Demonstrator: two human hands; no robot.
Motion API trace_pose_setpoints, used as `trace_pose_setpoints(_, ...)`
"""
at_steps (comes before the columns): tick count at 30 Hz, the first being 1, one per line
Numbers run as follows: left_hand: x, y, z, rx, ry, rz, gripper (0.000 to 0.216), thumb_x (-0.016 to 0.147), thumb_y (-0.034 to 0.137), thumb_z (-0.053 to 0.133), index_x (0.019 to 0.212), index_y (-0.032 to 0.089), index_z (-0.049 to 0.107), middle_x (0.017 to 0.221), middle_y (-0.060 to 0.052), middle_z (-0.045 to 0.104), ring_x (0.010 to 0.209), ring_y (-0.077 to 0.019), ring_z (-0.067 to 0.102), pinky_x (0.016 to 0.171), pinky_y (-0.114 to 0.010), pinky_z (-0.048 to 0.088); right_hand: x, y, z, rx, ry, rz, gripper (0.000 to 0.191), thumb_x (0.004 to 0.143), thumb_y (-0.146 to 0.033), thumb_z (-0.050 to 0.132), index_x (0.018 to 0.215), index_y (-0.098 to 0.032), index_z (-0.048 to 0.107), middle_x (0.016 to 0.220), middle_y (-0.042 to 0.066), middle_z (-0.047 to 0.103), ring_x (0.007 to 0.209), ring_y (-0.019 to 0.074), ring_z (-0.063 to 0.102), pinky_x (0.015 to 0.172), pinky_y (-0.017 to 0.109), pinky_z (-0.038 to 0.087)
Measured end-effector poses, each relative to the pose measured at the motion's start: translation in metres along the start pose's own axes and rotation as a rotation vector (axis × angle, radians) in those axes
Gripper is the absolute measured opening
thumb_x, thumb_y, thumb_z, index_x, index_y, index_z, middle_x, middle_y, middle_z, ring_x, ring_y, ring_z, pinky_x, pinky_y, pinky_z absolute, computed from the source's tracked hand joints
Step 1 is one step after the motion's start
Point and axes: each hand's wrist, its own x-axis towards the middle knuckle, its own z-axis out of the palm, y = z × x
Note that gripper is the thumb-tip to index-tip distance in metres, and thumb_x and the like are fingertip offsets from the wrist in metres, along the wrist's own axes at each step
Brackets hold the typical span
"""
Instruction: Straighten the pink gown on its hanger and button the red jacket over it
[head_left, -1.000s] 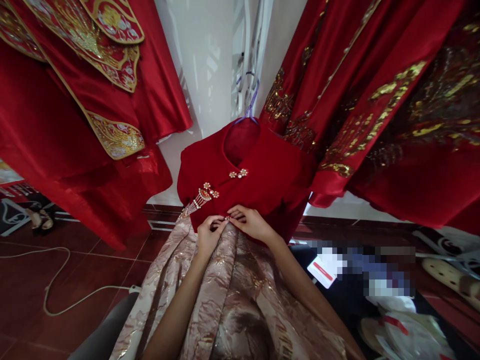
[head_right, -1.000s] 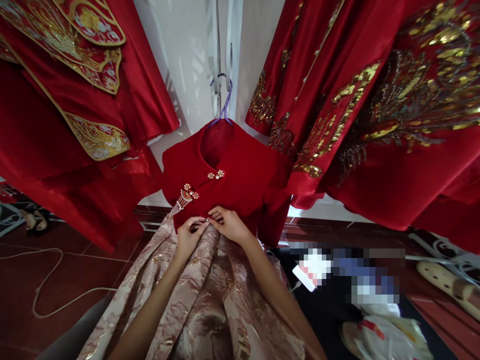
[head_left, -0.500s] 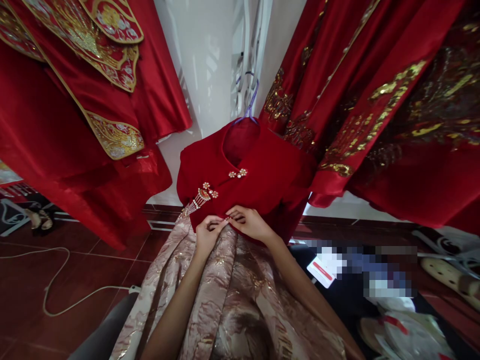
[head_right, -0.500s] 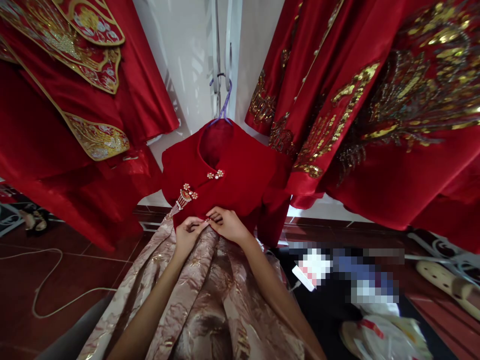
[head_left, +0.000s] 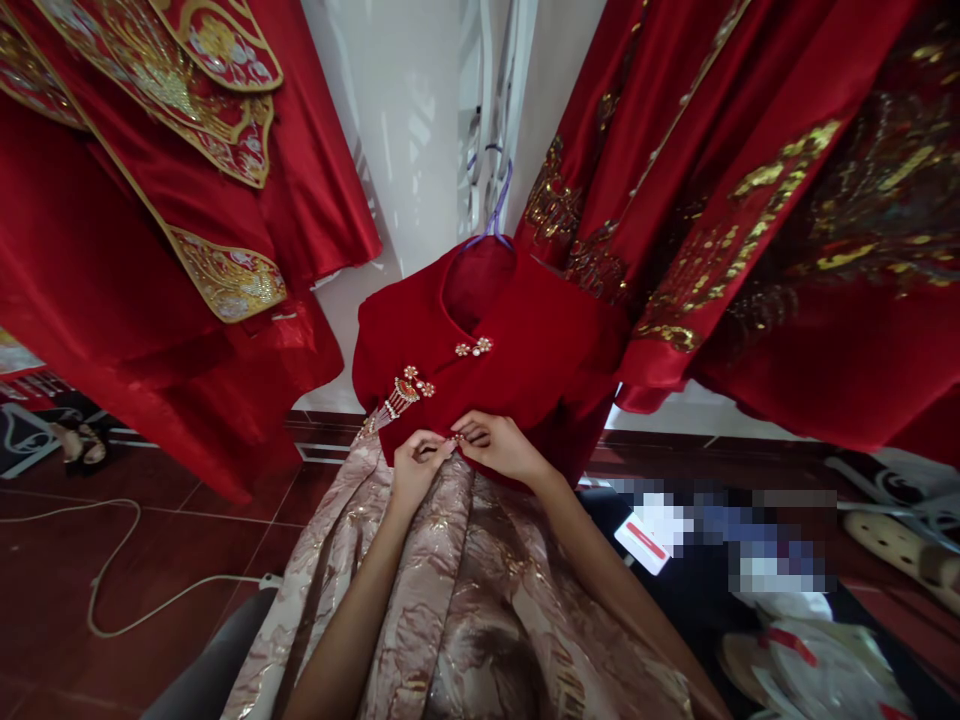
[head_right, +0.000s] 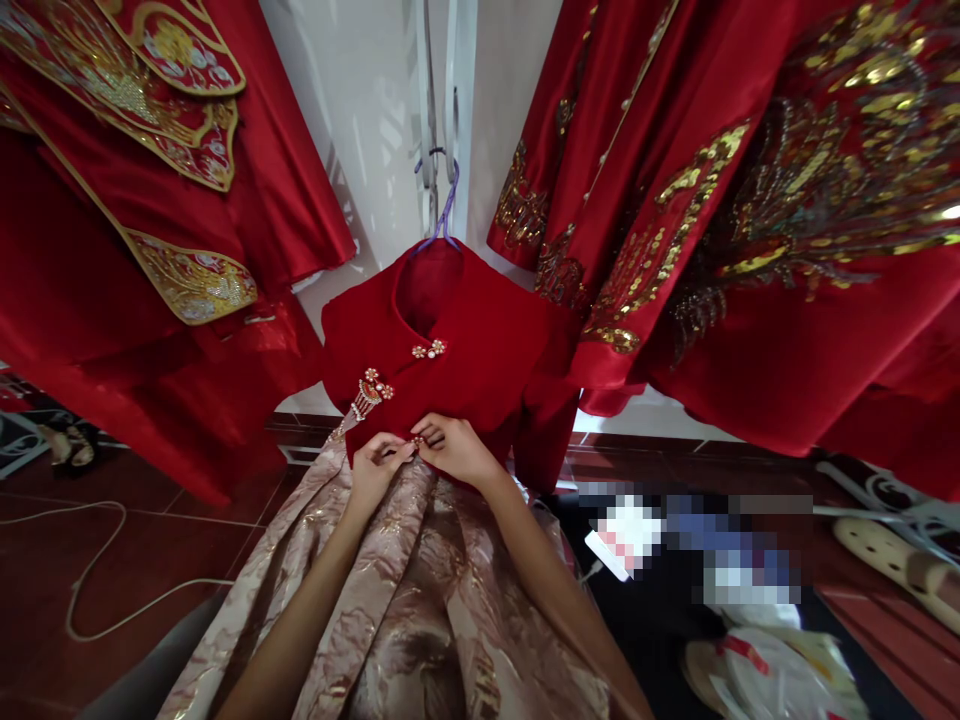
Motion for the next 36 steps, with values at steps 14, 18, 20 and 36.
trace_pose_setpoints(14,0.053,0.036,0.012,-0.311,0.24,-0.11,0.044,0.066,0.046,0.073,0.097,0.015,0.069,0.098,-0.009,0.071,0.081,-0.0148,0.067,0.076,-0.03,0.054,-0.009,-0.022,-0.02,-0.007,-0.113,-0.086,0.012,0.072,-0.015,0.054,0.084,-0.019,0.053,0.071,-0.003,0.056,0.065,0.01,0.053,0.063,0.023,0.045)
trace_pose_setpoints(18,0.058,0.042,0.01,-0.343,0.221,-0.19,0.035,0.064,0.035,0.076,0.093,0.016,0.07,0.101,-0.009,0.07,0.087,-0.0154,0.067,0.085,-0.035,0.052,-0.009,-0.019,-0.02,-0.01,-0.106,-0.074,0.013,0.073,-0.016,0.055,0.085,-0.02,0.053,0.071,-0.003,0.055,0.065,0.0101,0.053,0.064,0.023,0.045)
trace_pose_setpoints(20,0.058,0.044,0.01,-0.348,0.223,-0.22,0.032,0.063,0.032,0.077,0.09,0.016,0.07,0.101,-0.009,0.071,0.09,-0.0162,0.066,0.088,-0.036,0.05,-0.009,-0.018,-0.02,-0.004,-0.108,-0.073,0.013,0.073,-0.016,0.055,0.085,-0.019,0.053,0.071,-0.003,0.055,0.065,0.0101,0.053,0.064,0.024,0.045)
trace_pose_setpoints(36,0.063,0.061,0.025,-0.164,-0.018,-0.148,0.035,0.076,0.045,0.062,0.086,0.013,0.069,0.084,-0.007,0.071,0.077,-0.0166,0.065,0.071,-0.028,0.051,-0.011,-0.015,-0.023,0.006,-0.175,-0.095,0.011,0.075,-0.016,0.054,0.086,-0.018,0.055,0.074,-0.001,0.057,0.065,0.0098,0.053,0.063,0.023,0.044)
